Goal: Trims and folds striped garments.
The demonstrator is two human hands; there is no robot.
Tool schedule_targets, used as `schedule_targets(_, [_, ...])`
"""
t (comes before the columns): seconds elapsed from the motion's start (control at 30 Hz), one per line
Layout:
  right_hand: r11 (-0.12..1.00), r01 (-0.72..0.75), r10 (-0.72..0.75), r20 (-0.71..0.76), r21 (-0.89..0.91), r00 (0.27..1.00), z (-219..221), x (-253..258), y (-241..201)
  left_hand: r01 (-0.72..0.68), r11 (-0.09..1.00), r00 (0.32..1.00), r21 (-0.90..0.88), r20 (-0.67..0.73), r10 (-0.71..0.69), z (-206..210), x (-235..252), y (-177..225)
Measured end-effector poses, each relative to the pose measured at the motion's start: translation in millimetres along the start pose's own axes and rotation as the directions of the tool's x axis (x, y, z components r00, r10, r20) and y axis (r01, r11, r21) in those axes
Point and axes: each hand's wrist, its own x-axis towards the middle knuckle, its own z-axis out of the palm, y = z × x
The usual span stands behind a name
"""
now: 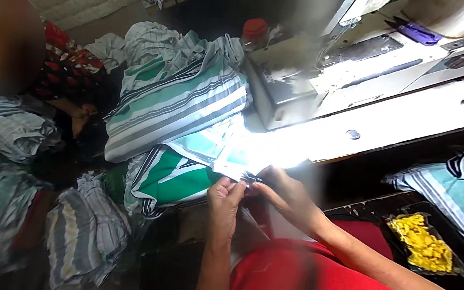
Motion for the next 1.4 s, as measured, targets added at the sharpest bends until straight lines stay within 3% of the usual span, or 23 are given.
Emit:
schedule_targets(0.23, [1.0,0.006,-0.006,-0.01,0.025,1.0,1,1,2,0.056,0.998,0.998,-0.005,-0.021,-0.056,-9,4,5])
schedule_targets(0.47, [1.0,0.006,-0.006,0.0,-0.012,1.0,-1,-1,4,-0.008,0.995,0.992,-0.101,-0.124,-0.004,-7,7,2])
schedule_targets(0.8, [0.971,0.087,-0.105,-0.068,-0.221,0.992,-2,-5,3,0.009,0.985,0.993,-0.172,-0.112,-0.029,-2,2,5])
schedule_targets(1.4, [0.983,0.094,-0.105,-0.064,-0.158,0.992,-1,4,0,0.011,0.986,0.999,-0.164,-0.05,-0.019,5,-3,-7])
